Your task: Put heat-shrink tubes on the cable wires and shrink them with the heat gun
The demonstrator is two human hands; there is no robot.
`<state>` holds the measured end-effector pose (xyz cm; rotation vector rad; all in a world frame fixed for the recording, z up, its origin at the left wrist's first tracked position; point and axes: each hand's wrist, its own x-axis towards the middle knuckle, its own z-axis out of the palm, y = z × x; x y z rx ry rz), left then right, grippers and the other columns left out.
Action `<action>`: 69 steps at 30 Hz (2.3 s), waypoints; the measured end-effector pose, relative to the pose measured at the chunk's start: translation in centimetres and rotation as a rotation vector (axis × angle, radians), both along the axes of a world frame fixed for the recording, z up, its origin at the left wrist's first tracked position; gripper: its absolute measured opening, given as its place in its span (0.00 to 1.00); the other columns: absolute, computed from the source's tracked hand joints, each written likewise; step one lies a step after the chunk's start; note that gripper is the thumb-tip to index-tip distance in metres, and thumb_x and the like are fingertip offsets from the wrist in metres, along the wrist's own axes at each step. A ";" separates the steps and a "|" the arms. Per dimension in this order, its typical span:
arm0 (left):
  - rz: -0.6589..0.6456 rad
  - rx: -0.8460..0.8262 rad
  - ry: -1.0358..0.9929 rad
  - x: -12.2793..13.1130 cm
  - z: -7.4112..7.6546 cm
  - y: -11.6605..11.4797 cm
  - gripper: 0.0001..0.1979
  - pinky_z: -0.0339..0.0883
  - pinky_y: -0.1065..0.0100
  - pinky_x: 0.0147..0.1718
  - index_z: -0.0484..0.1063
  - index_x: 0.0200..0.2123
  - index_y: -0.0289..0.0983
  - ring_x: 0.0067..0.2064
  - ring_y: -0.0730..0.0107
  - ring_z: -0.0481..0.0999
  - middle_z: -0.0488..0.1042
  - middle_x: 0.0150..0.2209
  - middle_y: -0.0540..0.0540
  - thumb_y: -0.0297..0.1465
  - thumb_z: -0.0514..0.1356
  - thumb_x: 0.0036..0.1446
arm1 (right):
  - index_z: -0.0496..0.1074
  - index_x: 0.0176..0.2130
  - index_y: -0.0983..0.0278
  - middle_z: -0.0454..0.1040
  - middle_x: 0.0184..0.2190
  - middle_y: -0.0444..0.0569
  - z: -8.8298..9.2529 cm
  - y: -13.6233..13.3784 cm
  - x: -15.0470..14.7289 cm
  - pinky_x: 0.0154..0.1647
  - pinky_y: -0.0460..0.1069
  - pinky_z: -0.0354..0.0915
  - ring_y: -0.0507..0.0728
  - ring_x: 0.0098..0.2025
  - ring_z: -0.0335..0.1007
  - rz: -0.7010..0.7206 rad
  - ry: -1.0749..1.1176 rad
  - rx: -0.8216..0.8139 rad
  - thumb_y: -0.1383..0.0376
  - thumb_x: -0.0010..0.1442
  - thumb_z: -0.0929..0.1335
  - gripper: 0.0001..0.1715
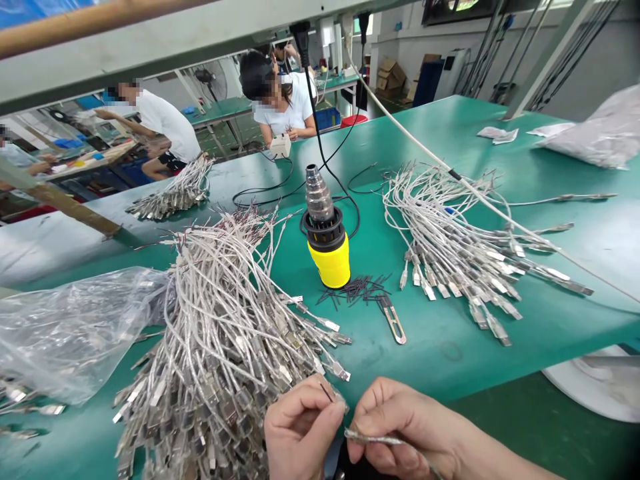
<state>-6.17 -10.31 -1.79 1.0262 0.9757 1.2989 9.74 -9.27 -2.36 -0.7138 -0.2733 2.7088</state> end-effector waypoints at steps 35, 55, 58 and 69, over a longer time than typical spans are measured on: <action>-0.144 0.224 0.141 -0.8 0.5 0.9 0.08 0.63 0.66 0.27 0.79 0.33 0.41 0.27 0.68 0.70 0.75 0.24 0.49 0.24 0.63 0.50 | 0.72 0.29 0.70 0.70 0.15 0.42 0.0 -2.0 1.0 0.07 0.35 0.51 0.42 0.10 0.58 -0.372 -0.370 0.494 0.55 0.50 0.73 0.19; -0.210 0.185 -0.014 -0.8 0.3 0.9 0.03 0.59 0.67 0.27 0.76 0.32 0.37 0.28 0.70 0.66 0.71 0.25 0.50 0.28 0.61 0.54 | 0.70 0.27 0.68 0.67 0.14 0.41 0.6 -2.2 0.9 0.08 0.36 0.51 0.42 0.10 0.57 -0.328 -0.450 0.630 0.52 0.52 0.70 0.21; -0.210 0.148 -0.050 -0.6 0.1 0.8 0.03 0.59 0.68 0.27 0.76 0.31 0.38 0.28 0.71 0.66 0.70 0.25 0.50 0.29 0.62 0.53 | 0.69 0.27 0.68 0.67 0.14 0.41 0.8 -2.0 0.7 0.07 0.36 0.51 0.43 0.10 0.57 -0.329 -0.438 0.602 0.50 0.50 0.71 0.22; -0.180 0.042 -0.126 -0.5 0.1 0.7 0.04 0.57 0.68 0.26 0.76 0.28 0.38 0.27 0.71 0.65 0.69 0.22 0.51 0.32 0.63 0.52 | 0.69 0.26 0.68 0.67 0.14 0.41 0.8 -2.1 0.6 0.08 0.36 0.51 0.43 0.10 0.57 -0.323 -0.447 0.605 0.51 0.50 0.71 0.21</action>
